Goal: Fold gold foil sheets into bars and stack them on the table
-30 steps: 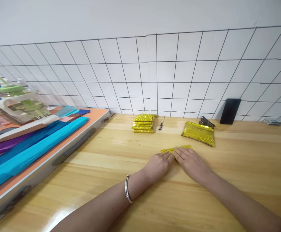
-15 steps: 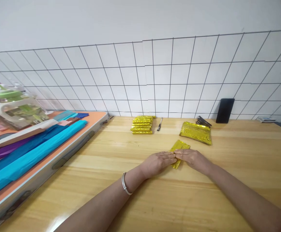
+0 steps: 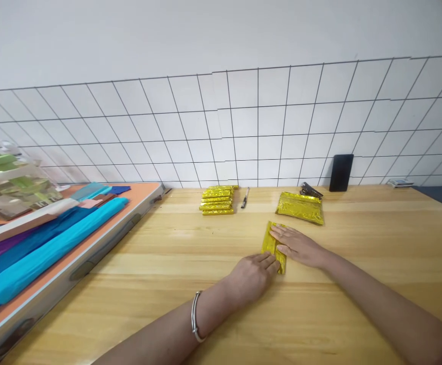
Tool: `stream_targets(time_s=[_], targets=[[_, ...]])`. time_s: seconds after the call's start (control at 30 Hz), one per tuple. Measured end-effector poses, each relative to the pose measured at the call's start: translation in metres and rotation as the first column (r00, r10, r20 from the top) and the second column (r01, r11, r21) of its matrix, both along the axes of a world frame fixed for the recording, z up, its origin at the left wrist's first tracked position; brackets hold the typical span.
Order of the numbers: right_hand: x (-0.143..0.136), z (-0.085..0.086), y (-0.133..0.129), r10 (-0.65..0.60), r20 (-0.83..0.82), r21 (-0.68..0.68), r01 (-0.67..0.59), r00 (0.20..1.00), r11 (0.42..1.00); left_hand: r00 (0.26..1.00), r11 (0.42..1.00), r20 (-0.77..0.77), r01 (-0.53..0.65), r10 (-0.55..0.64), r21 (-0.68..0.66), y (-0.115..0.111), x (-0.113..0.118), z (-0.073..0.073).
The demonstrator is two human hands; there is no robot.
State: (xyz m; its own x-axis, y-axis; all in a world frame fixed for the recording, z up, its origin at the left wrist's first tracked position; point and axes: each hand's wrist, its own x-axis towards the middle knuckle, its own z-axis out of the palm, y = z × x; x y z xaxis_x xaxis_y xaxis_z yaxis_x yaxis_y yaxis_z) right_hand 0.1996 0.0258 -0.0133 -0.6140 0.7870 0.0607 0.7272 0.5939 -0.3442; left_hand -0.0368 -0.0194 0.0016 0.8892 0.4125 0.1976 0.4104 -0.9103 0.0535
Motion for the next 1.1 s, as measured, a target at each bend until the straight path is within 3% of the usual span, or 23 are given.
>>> stream_targets(time_s=[0.13,0.37,0.57,0.77,0.93,1.1], targets=[[-0.002,-0.005,-0.001,-0.039,0.075,0.046,0.035,0.996,0.998,0.999,0.997,0.016,-0.047,0.048,-0.067,-0.004,0.000,0.002],[0.007,-0.009,0.010,-0.015,0.108,0.054,0.009,0.994,0.999,0.997,0.986,-0.068,-0.035,0.024,-0.163,-0.011,-0.005,0.004],[0.025,-0.013,0.042,-0.085,0.036,0.076,0.082,0.996,0.994,0.995,0.981,-0.088,-0.057,0.041,-0.184,-0.012,-0.003,0.006],[0.024,-0.018,0.058,-0.147,-0.043,0.123,0.151,0.988,0.981,0.996,0.984,-0.073,-0.058,0.047,-0.167,-0.015,-0.004,0.006],[0.020,-0.009,0.045,-0.233,-0.119,0.169,0.251,0.965,0.953,0.997,0.994,-0.061,-0.049,0.043,-0.103,-0.015,-0.004,0.003],[-0.009,0.005,0.001,-0.282,-0.170,0.216,0.315,0.944,0.924,0.999,0.997,-0.031,-0.039,0.037,-0.072,-0.014,-0.004,-0.001]])
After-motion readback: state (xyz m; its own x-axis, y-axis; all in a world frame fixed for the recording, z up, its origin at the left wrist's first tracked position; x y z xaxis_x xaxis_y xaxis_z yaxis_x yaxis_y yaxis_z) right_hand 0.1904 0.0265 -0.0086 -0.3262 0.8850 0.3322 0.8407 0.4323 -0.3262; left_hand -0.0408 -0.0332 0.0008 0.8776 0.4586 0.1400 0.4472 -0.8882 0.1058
